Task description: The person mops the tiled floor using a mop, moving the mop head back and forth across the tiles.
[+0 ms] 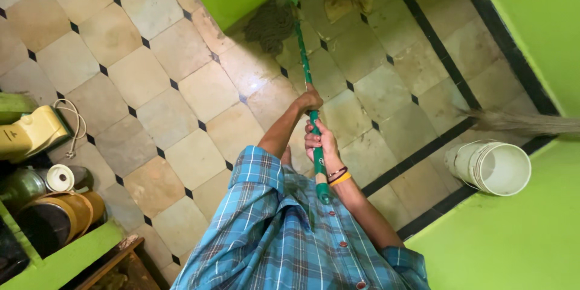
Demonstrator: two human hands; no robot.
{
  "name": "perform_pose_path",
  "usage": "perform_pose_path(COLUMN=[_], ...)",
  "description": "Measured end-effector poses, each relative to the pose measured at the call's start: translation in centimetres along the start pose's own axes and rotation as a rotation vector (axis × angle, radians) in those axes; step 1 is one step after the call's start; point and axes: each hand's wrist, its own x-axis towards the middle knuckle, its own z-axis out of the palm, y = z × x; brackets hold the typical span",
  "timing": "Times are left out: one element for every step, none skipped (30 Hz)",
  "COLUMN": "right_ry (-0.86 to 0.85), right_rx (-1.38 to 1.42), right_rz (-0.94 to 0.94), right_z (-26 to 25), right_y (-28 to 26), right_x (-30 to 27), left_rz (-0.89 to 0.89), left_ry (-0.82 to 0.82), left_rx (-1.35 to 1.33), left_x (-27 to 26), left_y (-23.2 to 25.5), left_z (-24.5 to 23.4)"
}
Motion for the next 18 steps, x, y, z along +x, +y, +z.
perform_pose_path(right_ry=[0.001,-0.010,-0.018,-0.015,-0.040,-0.064,-0.063,-0.061,-0.058,-0.056,-0.043,-0.030,-0.031,-0.016,0.002,0.002,-0.014,-0.031], right_rx=[-0.002,0.031,0.061,0.058,0.084,0.110,0.107,0.117,0.133,0.135,0.134,0.133,0.135,0.132,0.125,0.125,0.098,0.070], right_rz=[0.003,-0.009,-0.019,-0.017,-0.004,0.008,0.008,0.004,0.000,0.000,-0.013,-0.025,-0.027,-0.031,-0.033,-0.032,-0.021,-0.009], right_z=[0.1,0.2,0.2,0.1,-0.2,-0.6,-0.9,-1.3,-1.8,-2.3,-2.7,-3.1,-3.5,-3.9,-4.4,-4.8,-5.4,-6.0], right_y=[-0.1,-0.1,-0.3,-0.6,-0.9,-1.3,-1.6,-2.0,-2.1,-2.3,-2.5,-2.7,-2.9,-3.0,-3.3,-3.5,-3.7,-4.0], right_x=[-0.1,-0.3,-0.4,-0.7,-1.0,-1.5,-1.9,-2.3,-2.9,-3.5,-3.9,-4.3,-4.6,-4.9,-5.1,-5.3,-5.7,-6.1], left_rz=[-0.001,-0.023,-0.043,-0.064,-0.081,-0.099,-0.097,-0.073,-0.052,-0.054,-0.045,-0.036,-0.036,-0.056,-0.078,-0.079,-0.077,-0.076], left_ry=[0.001,0.002,0.001,0.001,0.001,0.000,0.000,0.016,0.030,0.028,0.037,0.046,0.045,0.050,0.056,0.056,0.055,0.055], left_rx=[-0.003,-0.052,-0.103,-0.154,-0.204,-0.254,-0.257,-0.281,-0.302,-0.301,-0.285,-0.270,-0.267,-0.269,-0.276,-0.277,-0.267,-0.258], left_x=[0.0,0.0,0.1,0.1,0.2,0.3,0.3,0.3,0.2,0.1,0.1,0.0,-0.1,-0.1,-0.2,-0.1,-0.2,-0.4], left_y=[0.1,0.2,0.4,0.5,0.8,1.2,1.4,1.7,1.8,2.0,2.3,2.5,2.7,2.9,3.1,3.2,3.3,3.3], left_z=[0.1,0.2,0.4,0.7,1.1,1.7,2.2,2.8,3.6,4.3,4.8,5.4,5.9,6.5,7.0,7.3,7.9,8.4])
